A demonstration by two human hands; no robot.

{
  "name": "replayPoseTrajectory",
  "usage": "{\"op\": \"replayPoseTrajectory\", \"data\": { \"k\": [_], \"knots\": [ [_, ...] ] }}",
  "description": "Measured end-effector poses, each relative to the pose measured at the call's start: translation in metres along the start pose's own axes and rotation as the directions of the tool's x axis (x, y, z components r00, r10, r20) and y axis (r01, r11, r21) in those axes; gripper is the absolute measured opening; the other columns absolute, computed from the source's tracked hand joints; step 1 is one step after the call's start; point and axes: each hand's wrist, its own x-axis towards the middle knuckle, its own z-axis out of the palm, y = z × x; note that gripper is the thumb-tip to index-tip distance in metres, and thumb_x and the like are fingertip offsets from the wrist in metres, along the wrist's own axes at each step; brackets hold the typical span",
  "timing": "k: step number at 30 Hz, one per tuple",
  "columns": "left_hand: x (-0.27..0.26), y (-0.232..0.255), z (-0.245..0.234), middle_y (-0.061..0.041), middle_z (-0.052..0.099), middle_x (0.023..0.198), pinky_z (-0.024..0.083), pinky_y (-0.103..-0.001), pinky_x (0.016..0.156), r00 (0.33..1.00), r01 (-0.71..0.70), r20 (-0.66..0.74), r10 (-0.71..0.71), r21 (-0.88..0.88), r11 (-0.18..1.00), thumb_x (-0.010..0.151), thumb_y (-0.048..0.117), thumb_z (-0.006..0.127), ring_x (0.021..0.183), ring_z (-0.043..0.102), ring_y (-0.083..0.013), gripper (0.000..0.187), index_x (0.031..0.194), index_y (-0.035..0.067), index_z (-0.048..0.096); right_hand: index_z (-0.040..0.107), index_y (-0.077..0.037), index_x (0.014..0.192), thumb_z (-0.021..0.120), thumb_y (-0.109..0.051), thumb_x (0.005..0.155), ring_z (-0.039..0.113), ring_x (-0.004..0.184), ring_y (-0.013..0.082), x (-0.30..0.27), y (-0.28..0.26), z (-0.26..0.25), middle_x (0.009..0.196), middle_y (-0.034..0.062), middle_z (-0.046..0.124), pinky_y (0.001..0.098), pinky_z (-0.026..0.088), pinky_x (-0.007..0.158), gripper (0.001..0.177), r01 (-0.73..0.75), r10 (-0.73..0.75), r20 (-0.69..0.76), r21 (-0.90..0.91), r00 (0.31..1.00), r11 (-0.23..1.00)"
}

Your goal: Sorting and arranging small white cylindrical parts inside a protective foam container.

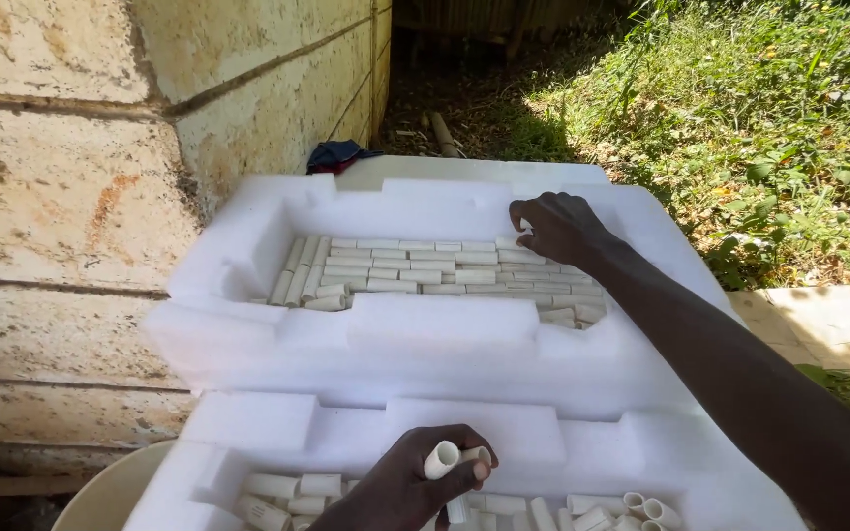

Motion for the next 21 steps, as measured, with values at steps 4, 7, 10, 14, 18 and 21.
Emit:
{"op": "replayPoseTrajectory", "data": {
  "k": [4, 7, 10, 14, 18, 21],
  "knots": [
    [0.000, 0.002, 0.001, 0.001, 0.054, 0.077, 0.054, -0.024, 0.051, 1.000, -0.009, -0.012, 0.010, 0.034, 0.999, 0.095, 0.033, 0.062, 0.064, 0.051, -0.0088, 0.027, 0.093, 0.007, 0.067, 0.065, -0.022, 0.091, 0.070, -0.025, 0.086, 0.063, 0.074, 0.0279, -0.003, -0.003, -0.001, 0.079, 0.0043, 0.070, 0.0421, 0.044, 0.059, 0.008, 0.012, -0.012, 0.053, -0.003, 0.999, 1.000],
    [0.001, 0.002, 0.002, 0.001, 0.055, 0.077, 0.053, -0.024, 0.051, 1.000, 0.028, -0.014, -0.028, 0.041, 0.999, 0.094, 0.035, 0.062, 0.058, 0.051, -0.0103, 0.026, 0.093, 0.009, 0.066, 0.066, -0.020, 0.095, 0.074, -0.037, 0.086, 0.063, 0.082, 0.0302, -0.002, 0.000, 0.004, 0.087, 0.0070, 0.070, 0.0431, 0.045, 0.064, 0.021, 0.003, -0.006, 0.089, 0.033, 0.996, 0.999],
    [0.001, -0.001, 0.003, 0.001, 0.055, 0.079, 0.055, -0.024, 0.051, 1.000, 0.004, -0.012, -0.004, 0.013, 1.000, 0.094, 0.033, 0.063, 0.067, 0.052, -0.0078, 0.026, 0.093, 0.008, 0.067, 0.060, -0.017, 0.103, 0.079, -0.041, 0.082, 0.066, 0.082, 0.0324, 0.001, 0.004, 0.017, 0.094, 0.0043, 0.072, 0.0454, 0.048, 0.061, 0.038, 0.049, -0.046, 0.100, -0.026, 0.994, 0.998],
    [0.002, -0.002, 0.002, 0.000, 0.054, 0.077, 0.054, -0.025, 0.049, 1.000, 0.001, 0.000, -0.001, 0.042, 0.999, 0.095, 0.033, 0.061, 0.060, 0.051, -0.0112, 0.026, 0.093, 0.008, 0.066, 0.058, -0.016, 0.110, 0.078, -0.031, 0.081, 0.066, 0.086, 0.0355, 0.005, 0.008, 0.025, 0.101, 0.0069, 0.071, 0.0479, 0.048, 0.061, 0.038, 0.100, -0.094, 0.061, -0.098, 0.994, 0.990],
    [0.001, -0.002, 0.002, 0.002, 0.055, 0.077, 0.054, -0.024, 0.051, 1.000, -0.026, 0.002, 0.026, 0.057, 0.998, 0.094, 0.037, 0.062, 0.068, 0.052, -0.0076, 0.028, 0.093, 0.009, 0.066, 0.062, -0.015, 0.107, 0.079, -0.029, 0.079, 0.067, 0.084, 0.0360, 0.008, 0.006, 0.027, 0.096, 0.0070, 0.071, 0.0472, 0.048, 0.059, 0.036, 0.125, -0.118, 0.053, -0.168, 0.992, 0.978],
    [0.001, -0.004, 0.002, 0.001, 0.054, 0.077, 0.055, -0.023, 0.049, 1.000, -0.016, 0.006, 0.016, 0.008, 1.000, 0.094, 0.032, 0.063, 0.067, 0.051, -0.0081, 0.026, 0.094, 0.007, 0.067, 0.064, -0.015, 0.100, 0.078, -0.031, 0.079, 0.068, 0.079, 0.0365, 0.008, 0.008, 0.031, 0.090, 0.0066, 0.072, 0.0472, 0.048, 0.056, 0.029, 0.164, -0.165, 0.015, -0.208, 0.986, 0.964]
  ]
}}
